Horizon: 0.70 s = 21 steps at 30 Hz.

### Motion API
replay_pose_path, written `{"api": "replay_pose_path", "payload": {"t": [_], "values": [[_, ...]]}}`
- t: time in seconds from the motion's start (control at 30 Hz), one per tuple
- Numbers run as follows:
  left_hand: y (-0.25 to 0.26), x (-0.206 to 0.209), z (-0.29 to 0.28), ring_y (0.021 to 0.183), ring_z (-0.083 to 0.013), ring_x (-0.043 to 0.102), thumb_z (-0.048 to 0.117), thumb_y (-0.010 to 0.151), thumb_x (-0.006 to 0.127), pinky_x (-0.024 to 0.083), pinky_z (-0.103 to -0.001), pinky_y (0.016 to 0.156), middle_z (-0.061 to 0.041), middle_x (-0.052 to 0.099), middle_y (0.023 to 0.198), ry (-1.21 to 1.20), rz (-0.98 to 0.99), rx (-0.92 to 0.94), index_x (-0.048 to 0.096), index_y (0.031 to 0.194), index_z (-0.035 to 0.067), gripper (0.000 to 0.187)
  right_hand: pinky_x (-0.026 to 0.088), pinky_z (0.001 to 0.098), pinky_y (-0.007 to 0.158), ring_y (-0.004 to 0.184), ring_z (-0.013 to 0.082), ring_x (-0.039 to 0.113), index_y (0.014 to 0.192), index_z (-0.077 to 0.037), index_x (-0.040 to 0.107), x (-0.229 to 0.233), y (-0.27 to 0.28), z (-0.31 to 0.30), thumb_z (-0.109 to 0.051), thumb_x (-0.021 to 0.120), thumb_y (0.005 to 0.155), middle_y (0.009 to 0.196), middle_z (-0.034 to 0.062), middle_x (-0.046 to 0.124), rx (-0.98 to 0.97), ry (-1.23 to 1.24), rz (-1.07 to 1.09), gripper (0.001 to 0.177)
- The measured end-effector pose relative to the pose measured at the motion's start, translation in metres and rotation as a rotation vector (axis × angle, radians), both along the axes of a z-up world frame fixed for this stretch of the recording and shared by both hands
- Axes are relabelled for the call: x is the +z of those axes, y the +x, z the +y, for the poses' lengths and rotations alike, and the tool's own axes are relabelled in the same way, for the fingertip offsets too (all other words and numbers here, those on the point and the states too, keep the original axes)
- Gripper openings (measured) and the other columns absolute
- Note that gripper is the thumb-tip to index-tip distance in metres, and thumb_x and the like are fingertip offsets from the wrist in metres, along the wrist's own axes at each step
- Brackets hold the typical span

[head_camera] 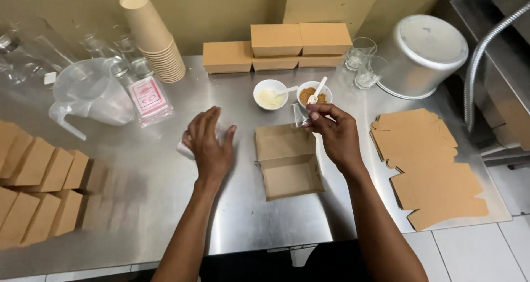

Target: Assembling a cardboard takeout box and filling small plastic packets with condiment powders using a spoon.

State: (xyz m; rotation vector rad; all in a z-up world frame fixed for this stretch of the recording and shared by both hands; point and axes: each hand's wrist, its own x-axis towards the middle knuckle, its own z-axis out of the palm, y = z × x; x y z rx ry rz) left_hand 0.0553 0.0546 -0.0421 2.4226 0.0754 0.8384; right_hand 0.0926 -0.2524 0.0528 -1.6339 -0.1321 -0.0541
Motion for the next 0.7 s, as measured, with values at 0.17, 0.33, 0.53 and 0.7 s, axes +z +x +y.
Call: {"api": "replay_pose_path", "payload": {"t": [0.17, 0.33, 0.53, 0.7], "values": [[0.022, 0.056, -0.070, 0.144, -0.0332, 0.069, 0.043, 0.116, 0.077, 0.041, -0.051, 0.124, -0.011, 0.081, 0.146, -0.582, 0.126, -0.518, 0.068, 0.160, 0.010, 0.056, 0.078, 0.0450, 0.094, 0.099, 0.0297, 0.085, 0.136, 0.013, 0.078, -0.003, -0.002, -0.005, 0.000, 0.073, 0.114, 0.109, 0.0232, 0.075, 0.038, 0.039, 0.056, 0.025], [0.052, 0.058, -0.099, 0.106, -0.0103, 0.084, 0.033, 0.108, 0.090, 0.052, -0.031, 0.108, 0.002, 0.090, 0.105, -0.748, 0.324, -0.686, 0.083, 0.132, 0.020, 0.028, 0.078, 0.0441, 0.095, 0.100, 0.0294, 0.086, 0.130, 0.014, 0.079, -0.011, 0.013, -0.020, 0.000, 0.080, 0.110, 0.108, 0.0227, 0.077, 0.017, 0.038, 0.066, 0.024], [0.074, 0.068, -0.099, 0.092, -0.0160, 0.077, 0.025, 0.109, 0.089, 0.056, -0.035, 0.098, -0.006, 0.087, 0.092, -0.661, 0.336, -0.575, 0.089, 0.115, 0.014, 0.012, 0.074, 0.0401, 0.091, 0.095, 0.0231, 0.080, 0.117, 0.015, 0.079, -0.028, 0.046, -0.033, -0.003, 0.088, 0.106, 0.098, 0.0188, 0.075, 0.088, 0.041, 0.093, 0.023], [0.082, 0.100, -0.097, 0.113, -0.0317, 0.077, 0.021, 0.114, 0.078, 0.059, -0.046, 0.102, -0.015, 0.083, 0.118, -0.610, 0.214, -0.484, 0.074, 0.141, 0.007, 0.030, 0.071, 0.0332, 0.088, 0.092, 0.0166, 0.079, 0.104, 0.007, 0.080, -0.040, 0.082, -0.024, -0.002, 0.094, 0.101, 0.093, 0.0124, 0.077, 0.155, 0.118, 0.066, 0.016]]}}
